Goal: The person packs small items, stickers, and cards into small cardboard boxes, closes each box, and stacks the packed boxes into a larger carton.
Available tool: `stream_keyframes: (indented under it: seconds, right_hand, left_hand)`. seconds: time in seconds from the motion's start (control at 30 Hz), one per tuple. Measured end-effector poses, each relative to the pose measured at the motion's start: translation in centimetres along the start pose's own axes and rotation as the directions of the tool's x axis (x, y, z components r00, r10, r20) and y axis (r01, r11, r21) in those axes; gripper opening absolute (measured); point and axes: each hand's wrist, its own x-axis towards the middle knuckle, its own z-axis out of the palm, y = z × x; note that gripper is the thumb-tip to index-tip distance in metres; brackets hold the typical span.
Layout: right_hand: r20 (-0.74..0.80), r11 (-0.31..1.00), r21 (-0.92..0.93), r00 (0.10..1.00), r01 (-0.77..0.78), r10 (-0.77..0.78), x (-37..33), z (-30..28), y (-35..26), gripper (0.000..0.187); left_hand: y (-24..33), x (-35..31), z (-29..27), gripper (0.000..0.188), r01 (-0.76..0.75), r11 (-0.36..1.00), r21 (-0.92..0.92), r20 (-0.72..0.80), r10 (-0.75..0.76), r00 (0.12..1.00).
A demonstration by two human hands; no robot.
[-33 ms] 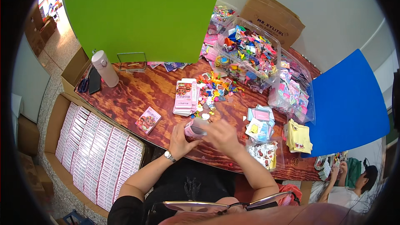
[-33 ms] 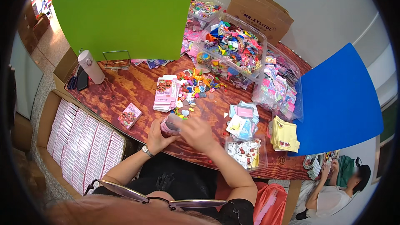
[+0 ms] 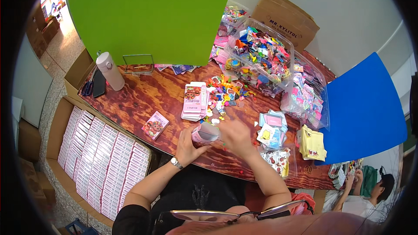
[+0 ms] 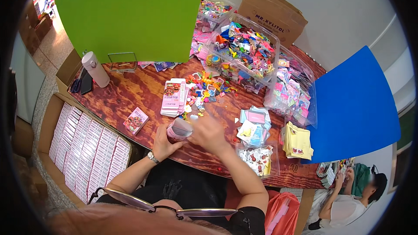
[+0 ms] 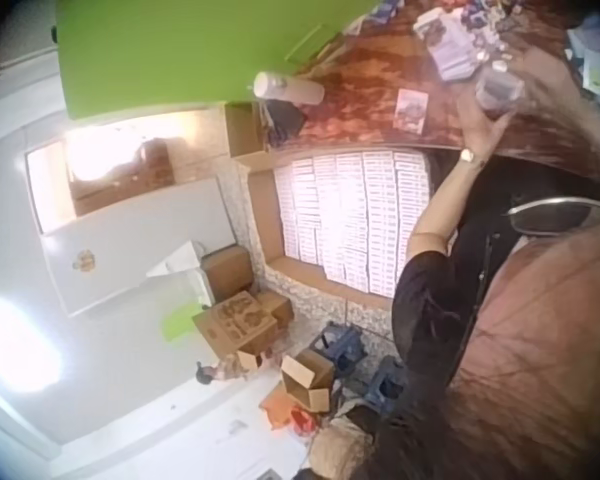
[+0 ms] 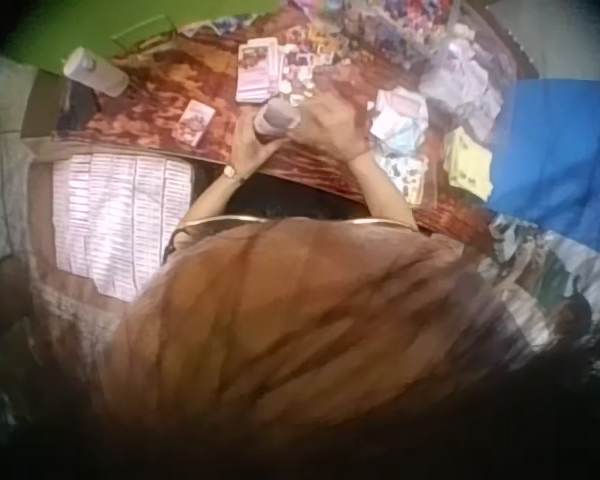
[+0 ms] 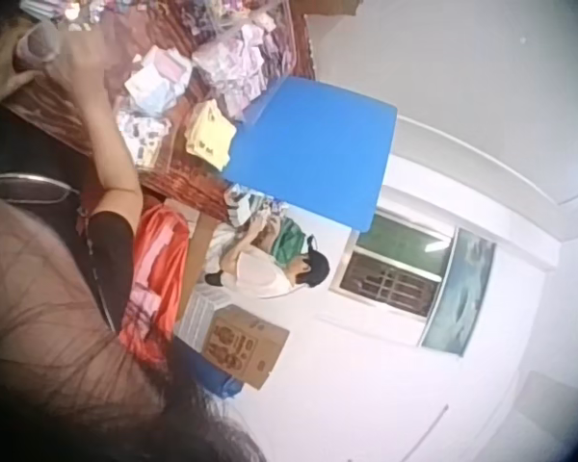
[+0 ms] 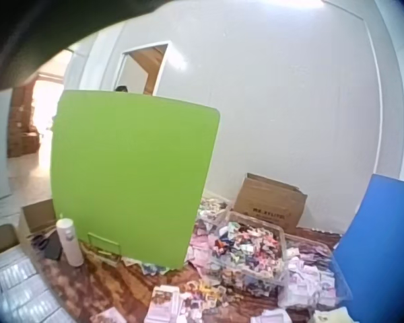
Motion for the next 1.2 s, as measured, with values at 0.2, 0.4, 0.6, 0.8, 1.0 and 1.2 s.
stream_keyframes:
  seconds: [0.2, 0.4, 0.6, 0.8, 1.0, 1.2]
  right_hand:
    - [0.094, 0.952, -0.136, 0.953, -0.273, 0.287, 6.4, 9.1, 12.2, 0.045]
    - [0.31, 0.858, -0.358, 0.821, -0.367, 0.48, 10.3, 14.1, 15.7, 0.056]
    - [0.41, 0.905, -0.301, 0.815, -0.302, 0.409, 6.4, 12.6, 15.1, 0.053]
    - [0.433, 0.935, -0.274, 0.839, -0.227, 0.33, 1.9, 8.5, 13.2, 0.052]
    - [0.219, 0.97, -0.13, 0.948, -0.205, 0.23, 6.2, 8.8, 18.7, 0.044]
    - [0.196, 0.946, -0.252, 0.946, -0.204, 0.256, 4.4, 11.8, 19.5, 0.042]
  left_hand:
    - [-0.4, -0.1, -0.2, 0.084, -0.027, 1.0, -0.017, -0.001, 0.027, 1.0]
    - [-0.3, 0.5, 0.5, 0.082, -0.025, 0.996, -0.088, 0.109, 0.034, 0.993]
    - [-1.9, 1.9, 0.7, 0.082, -0.037, 0.997, -0.068, 0.139, 0.046, 0.989]
    - [-3.3, 2.3, 0.6, 0.08, 0.035, 0.995, -0.094, 0.159, -0.019, 0.987]
    - [-0.5, 5.9, -1.2, 0.08, -0.201, 0.957, 0.209, 0.193, 0.161, 0.968]
    - [-4.0, 9.7, 0.6, 0.09, -0.209, 0.926, 0.315, 0.461, 0.043, 0.886]
